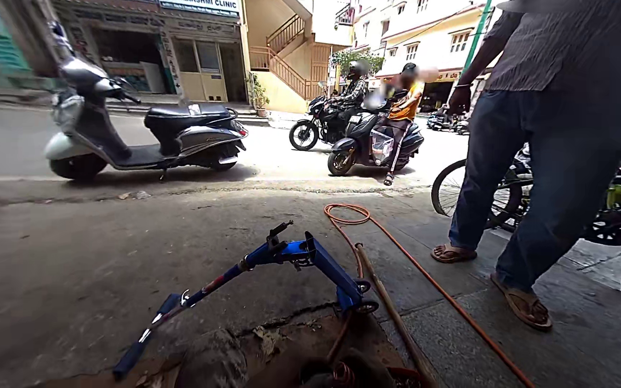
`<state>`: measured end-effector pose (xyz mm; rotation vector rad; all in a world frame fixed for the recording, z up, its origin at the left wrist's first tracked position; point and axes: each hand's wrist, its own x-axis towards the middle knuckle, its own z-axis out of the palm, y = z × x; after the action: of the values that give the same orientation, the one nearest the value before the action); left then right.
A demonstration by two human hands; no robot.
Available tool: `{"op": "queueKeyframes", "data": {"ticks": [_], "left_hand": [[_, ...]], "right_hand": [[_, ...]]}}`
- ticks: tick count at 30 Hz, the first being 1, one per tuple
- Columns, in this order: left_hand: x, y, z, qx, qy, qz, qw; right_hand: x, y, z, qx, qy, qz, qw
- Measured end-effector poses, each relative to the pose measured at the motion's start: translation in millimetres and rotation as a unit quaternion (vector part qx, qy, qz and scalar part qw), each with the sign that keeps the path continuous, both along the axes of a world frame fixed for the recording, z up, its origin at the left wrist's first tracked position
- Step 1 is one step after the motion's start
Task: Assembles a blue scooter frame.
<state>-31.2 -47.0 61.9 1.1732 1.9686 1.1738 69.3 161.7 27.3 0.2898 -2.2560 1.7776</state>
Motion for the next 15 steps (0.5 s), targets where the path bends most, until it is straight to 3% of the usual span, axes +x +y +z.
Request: {"op": "queueKeyframes", "data": {"ticks": [3, 5, 7, 8, 10, 11, 13, 15], "left_hand": [[-40.2, -6.3, 23.2, 0.026, -0.048, 0.037, 0.998], [-67.1, -14.6, 38.7, 0.065, -0.072, 0.148, 0.984], [-89.4, -17.3, 41.2, 0.162, -0.136, 0.316, 0.925], [-98.3, -15.3, 38.3, 0.228, -0.185, 0.400, 0.868], [-113.6, -11.8, 22.6, 0.333, -0.265, 0.489, 0.761], [-119.0, -11.2, 13.1, 0.362, -0.288, 0.503, 0.730], [-125.2, -8.2, -0.2, 0.380, -0.311, 0.510, 0.706], [-128.6, -0.9, -3.8, 0.372, -0.297, 0.510, 0.716]], "right_hand": [[-39.4, 8.0, 21.2, 0.040, 0.033, -0.036, 0.998], [-67.6, 14.5, 40.3, 0.028, 0.023, -0.050, 0.998], [-95.6, 16.7, 63.5, -0.029, 0.002, -0.051, 0.998], [-110.4, 15.1, 74.8, -0.051, -0.009, -0.056, 0.997], [-140.2, 9.2, 91.2, -0.074, -0.026, -0.056, 0.995], [-155.6, 5.3, 95.6, -0.082, -0.025, -0.052, 0.995], [-184.7, -3.5, 100.0, -0.072, -0.012, -0.055, 0.996], [-208.5, -11.4, 103.3, -0.008, -0.002, -0.083, 0.996]]}}
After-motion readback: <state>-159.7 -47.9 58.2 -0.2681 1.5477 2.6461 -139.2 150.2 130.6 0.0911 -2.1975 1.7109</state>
